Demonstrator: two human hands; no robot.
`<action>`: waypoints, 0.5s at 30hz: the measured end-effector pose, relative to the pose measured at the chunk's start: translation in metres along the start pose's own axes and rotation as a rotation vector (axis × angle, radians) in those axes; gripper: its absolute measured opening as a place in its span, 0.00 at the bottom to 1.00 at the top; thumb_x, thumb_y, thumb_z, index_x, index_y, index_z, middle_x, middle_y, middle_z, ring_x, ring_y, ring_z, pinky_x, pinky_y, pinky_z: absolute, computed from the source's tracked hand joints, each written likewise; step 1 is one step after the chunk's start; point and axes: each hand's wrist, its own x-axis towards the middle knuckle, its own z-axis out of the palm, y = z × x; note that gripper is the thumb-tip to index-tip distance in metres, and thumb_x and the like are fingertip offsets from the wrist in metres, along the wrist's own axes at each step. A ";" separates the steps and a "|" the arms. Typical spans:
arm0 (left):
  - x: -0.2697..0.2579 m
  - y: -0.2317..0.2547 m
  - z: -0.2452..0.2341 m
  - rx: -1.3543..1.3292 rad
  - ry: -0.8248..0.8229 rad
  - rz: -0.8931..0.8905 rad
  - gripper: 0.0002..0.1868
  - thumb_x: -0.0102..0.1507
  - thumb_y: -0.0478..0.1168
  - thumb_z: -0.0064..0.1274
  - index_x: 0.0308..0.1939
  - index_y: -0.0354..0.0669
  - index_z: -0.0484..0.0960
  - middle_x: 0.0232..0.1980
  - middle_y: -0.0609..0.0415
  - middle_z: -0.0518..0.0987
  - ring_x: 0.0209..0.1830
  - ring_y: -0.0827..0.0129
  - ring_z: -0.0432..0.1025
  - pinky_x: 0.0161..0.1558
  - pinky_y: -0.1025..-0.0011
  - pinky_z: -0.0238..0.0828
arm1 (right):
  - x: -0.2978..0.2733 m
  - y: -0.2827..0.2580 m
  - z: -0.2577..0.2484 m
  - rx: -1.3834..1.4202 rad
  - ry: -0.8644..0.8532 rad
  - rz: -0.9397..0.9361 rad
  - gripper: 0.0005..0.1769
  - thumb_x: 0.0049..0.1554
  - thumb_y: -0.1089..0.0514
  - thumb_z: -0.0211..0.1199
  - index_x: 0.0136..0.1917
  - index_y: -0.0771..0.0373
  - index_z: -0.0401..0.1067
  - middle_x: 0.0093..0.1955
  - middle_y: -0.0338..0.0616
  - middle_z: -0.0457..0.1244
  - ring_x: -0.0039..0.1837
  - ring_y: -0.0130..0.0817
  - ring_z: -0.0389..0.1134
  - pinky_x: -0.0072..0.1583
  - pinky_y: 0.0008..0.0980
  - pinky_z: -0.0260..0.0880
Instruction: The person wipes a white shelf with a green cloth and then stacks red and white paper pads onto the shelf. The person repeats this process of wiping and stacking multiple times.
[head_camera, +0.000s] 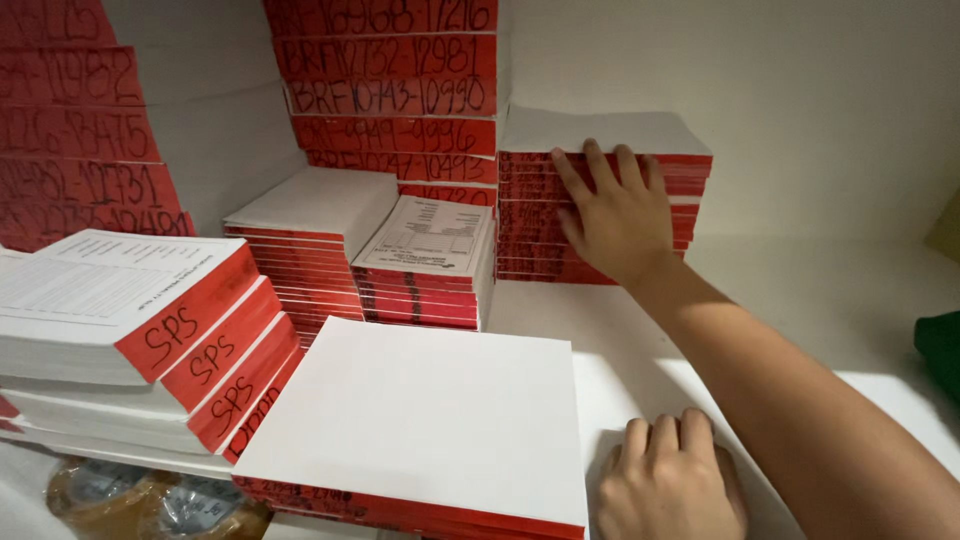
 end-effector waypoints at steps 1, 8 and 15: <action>-0.001 0.000 0.000 0.015 -0.004 -0.002 0.05 0.48 0.35 0.51 0.24 0.52 0.74 0.22 0.59 0.69 0.24 0.62 0.66 0.18 0.63 0.59 | -0.001 -0.001 0.002 0.016 0.006 0.008 0.36 0.61 0.36 0.57 0.79 0.48 0.65 0.73 0.48 0.62 0.67 0.52 0.63 0.63 0.53 0.65; -0.003 -0.006 0.002 -0.054 -0.151 0.012 0.08 0.52 0.42 0.60 0.29 0.50 0.75 0.26 0.55 0.74 0.30 0.54 0.70 0.19 0.54 0.62 | -0.004 -0.002 -0.019 0.271 -0.270 0.016 0.48 0.59 0.36 0.53 0.85 0.54 0.44 0.83 0.60 0.46 0.80 0.64 0.47 0.75 0.64 0.49; 0.005 -0.008 -0.016 -0.095 -0.352 0.020 0.09 0.64 0.39 0.48 0.46 0.45 0.81 0.34 0.49 0.78 0.35 0.48 0.73 0.26 0.49 0.69 | -0.054 0.002 -0.104 0.406 -0.134 -0.001 0.37 0.58 0.36 0.60 0.78 0.46 0.65 0.88 0.47 0.36 0.86 0.55 0.27 0.81 0.56 0.41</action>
